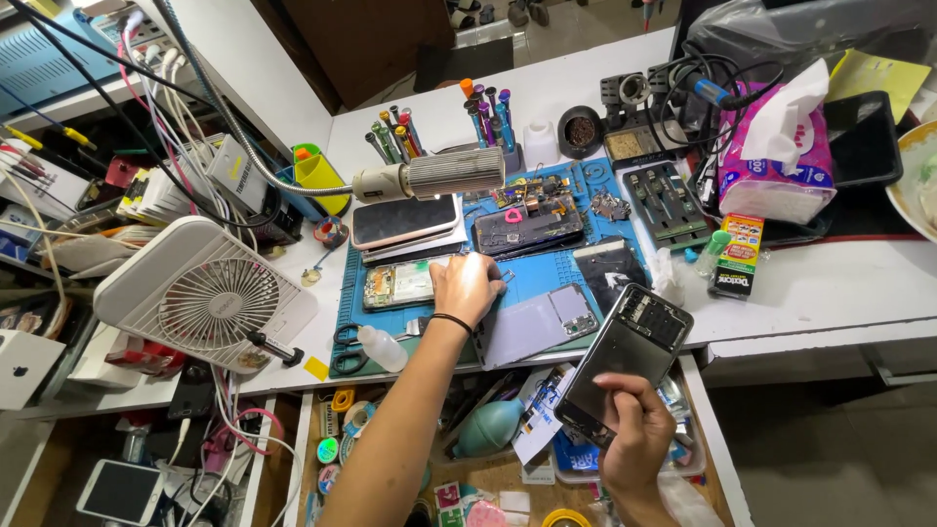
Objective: Disassembling a smartphone to remove or inspect internal components at a repair station.
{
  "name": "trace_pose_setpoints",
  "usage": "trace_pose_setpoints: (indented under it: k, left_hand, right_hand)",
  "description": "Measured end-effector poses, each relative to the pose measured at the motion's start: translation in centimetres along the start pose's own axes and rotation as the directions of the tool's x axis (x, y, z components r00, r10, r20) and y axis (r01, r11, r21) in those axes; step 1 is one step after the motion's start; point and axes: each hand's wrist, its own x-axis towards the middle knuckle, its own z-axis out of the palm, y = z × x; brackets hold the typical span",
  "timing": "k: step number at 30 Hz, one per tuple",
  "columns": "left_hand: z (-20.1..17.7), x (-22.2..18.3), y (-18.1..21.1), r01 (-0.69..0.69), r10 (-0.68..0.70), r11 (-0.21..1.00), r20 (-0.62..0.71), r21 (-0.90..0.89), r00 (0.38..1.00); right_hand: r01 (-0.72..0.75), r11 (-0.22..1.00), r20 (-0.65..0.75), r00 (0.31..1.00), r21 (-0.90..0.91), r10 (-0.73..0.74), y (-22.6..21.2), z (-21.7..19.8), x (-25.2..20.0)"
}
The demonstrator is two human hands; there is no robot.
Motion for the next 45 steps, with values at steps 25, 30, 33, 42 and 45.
trace_pose_setpoints:
  k: [25, 30, 33, 42, 45]
  left_hand:
    - [-3.1, -1.8, 0.6, 0.145, -0.138, 0.952, 0.043, -0.27, 0.989]
    - [-3.8, -3.9, -0.1, 0.037, 0.003, 0.978, 0.193, -0.203, 0.981]
    - [-1.4, -1.6, -1.5, 0.061, -0.062, 0.995, -0.003, -0.081, 0.998]
    - [-0.2, 0.0, -0.4, 0.002, 0.002, 0.997, 0.049, -0.082, 0.999]
    - [0.4, 0.9, -0.2, -0.001, 0.009, 0.996, 0.094, -0.084, 0.996]
  right_hand:
    - [-0.009, 0.998, -0.08, 0.997, -0.068, 0.004, -0.7, 0.3, 0.8]
    - [-0.022, 0.999, -0.04, 0.999, -0.035, 0.02, -0.8, 0.5, 0.4]
    - [0.0, 0.999, -0.014, 1.0, -0.039, 0.0, -0.6, 0.4, 0.4]
    - [0.012, 0.999, -0.052, 0.999, -0.039, -0.014, -0.8, 0.4, 0.8]
    - [-0.018, 0.999, -0.05, 0.999, -0.046, 0.016, -1.0, 0.5, 0.6]
